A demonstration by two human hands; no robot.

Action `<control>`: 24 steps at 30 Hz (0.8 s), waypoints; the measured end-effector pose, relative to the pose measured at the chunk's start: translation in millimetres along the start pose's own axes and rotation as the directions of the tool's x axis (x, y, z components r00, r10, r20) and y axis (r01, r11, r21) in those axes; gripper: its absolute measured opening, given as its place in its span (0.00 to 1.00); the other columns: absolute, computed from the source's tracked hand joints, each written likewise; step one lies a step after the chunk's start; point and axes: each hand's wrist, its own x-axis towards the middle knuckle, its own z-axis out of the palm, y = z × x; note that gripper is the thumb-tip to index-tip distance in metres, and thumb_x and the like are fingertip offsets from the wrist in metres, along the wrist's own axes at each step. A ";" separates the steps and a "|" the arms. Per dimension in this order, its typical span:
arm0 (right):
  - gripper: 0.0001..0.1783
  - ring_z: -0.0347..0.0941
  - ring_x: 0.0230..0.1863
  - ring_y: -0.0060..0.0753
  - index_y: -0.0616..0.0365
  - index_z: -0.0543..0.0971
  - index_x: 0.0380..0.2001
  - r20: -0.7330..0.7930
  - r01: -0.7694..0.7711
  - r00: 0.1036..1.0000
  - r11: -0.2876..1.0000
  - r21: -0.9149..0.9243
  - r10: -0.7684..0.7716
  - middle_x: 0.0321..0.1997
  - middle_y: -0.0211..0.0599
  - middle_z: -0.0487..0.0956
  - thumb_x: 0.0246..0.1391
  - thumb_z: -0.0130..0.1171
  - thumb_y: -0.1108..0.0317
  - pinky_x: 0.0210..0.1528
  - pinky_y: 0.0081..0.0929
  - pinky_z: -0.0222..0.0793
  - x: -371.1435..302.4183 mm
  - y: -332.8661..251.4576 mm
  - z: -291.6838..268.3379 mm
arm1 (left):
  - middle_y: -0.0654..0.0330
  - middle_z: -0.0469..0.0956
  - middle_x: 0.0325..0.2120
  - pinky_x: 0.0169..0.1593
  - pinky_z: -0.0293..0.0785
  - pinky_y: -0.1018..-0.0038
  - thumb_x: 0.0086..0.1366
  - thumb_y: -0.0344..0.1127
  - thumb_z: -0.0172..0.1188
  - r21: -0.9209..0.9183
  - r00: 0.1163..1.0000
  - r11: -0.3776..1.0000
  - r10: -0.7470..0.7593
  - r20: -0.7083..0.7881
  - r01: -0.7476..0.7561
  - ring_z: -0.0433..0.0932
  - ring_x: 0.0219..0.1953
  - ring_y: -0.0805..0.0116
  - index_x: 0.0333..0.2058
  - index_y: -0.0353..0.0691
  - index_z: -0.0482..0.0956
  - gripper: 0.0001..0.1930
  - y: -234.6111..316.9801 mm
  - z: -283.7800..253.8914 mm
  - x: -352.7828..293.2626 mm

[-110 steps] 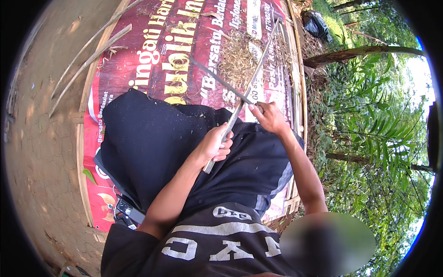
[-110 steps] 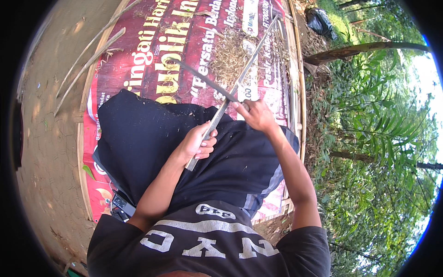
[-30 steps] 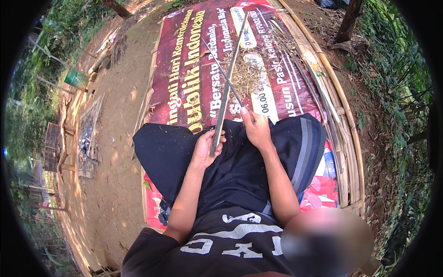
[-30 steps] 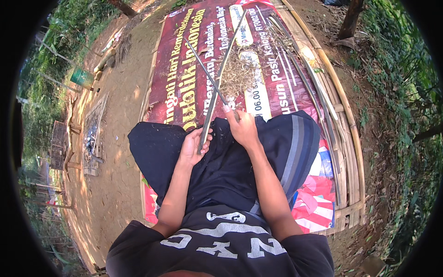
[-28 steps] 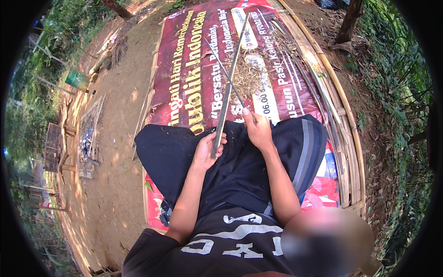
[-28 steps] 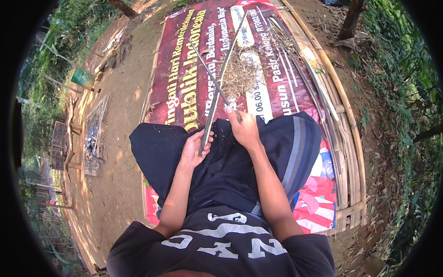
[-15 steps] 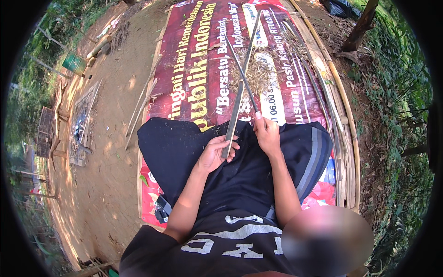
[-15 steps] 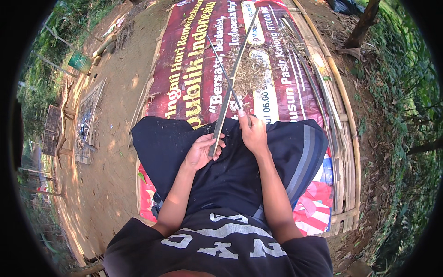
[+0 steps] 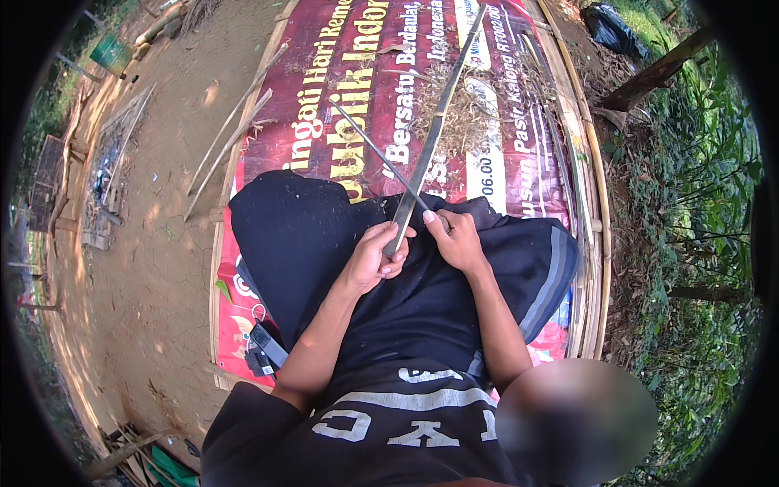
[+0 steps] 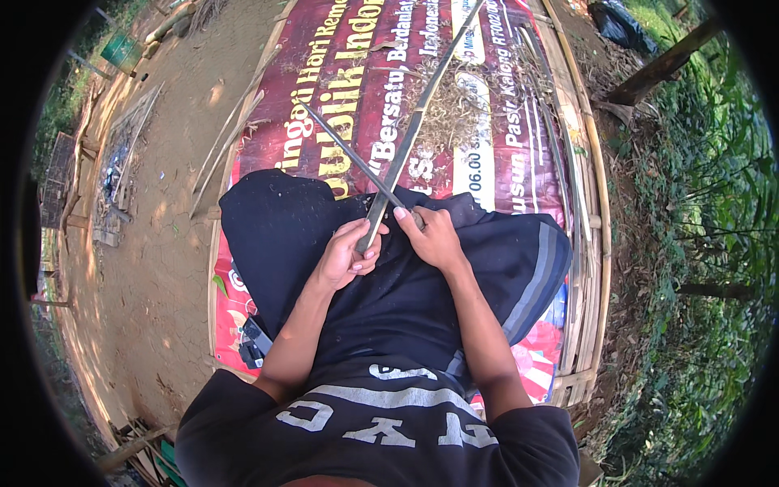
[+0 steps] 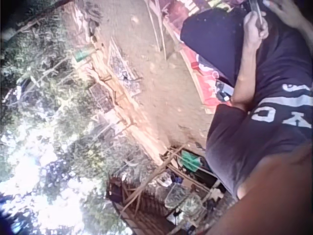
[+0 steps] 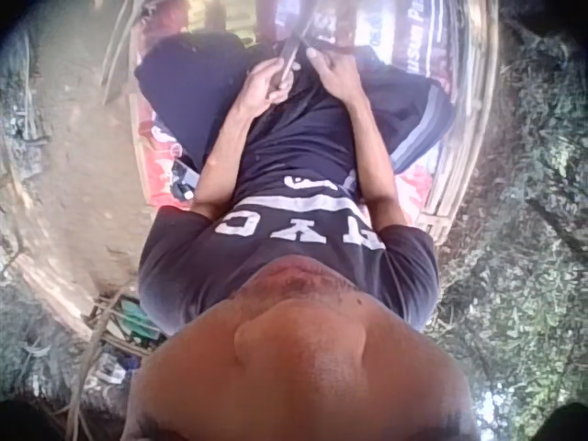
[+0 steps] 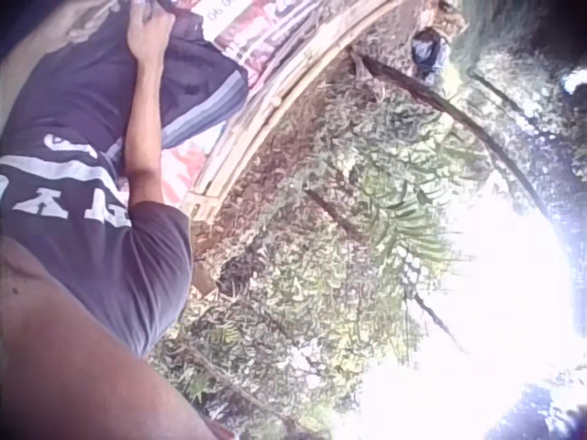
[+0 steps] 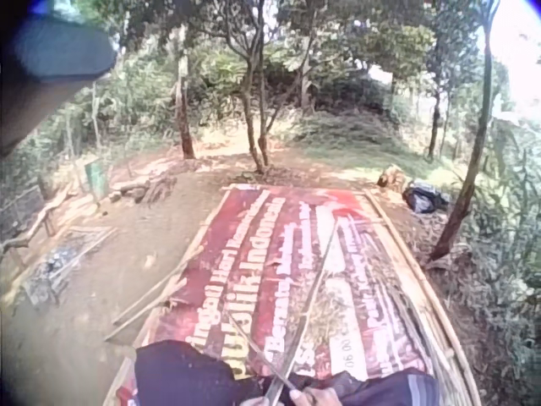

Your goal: The person sits cross-legged on a tarp and uses a large knife to shave and sharpen a long, thin bamboo stick. They hold the stick with their left hand and repeatedly scrape the blade along its length to remove the outer layer, creating wood shavings.

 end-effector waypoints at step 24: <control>0.32 0.71 0.21 0.59 0.63 0.77 0.20 0.276 0.068 0.959 0.900 -0.432 0.060 0.14 0.51 0.71 0.60 0.56 0.41 0.28 0.47 0.67 36.2 -24.8 -19.6 | 0.65 0.66 0.13 0.20 0.63 0.75 0.78 0.50 0.37 0.387 0.977 0.913 0.181 -0.111 -0.125 0.64 0.14 0.77 0.32 0.34 0.72 0.25 0.2 -25.1 11.4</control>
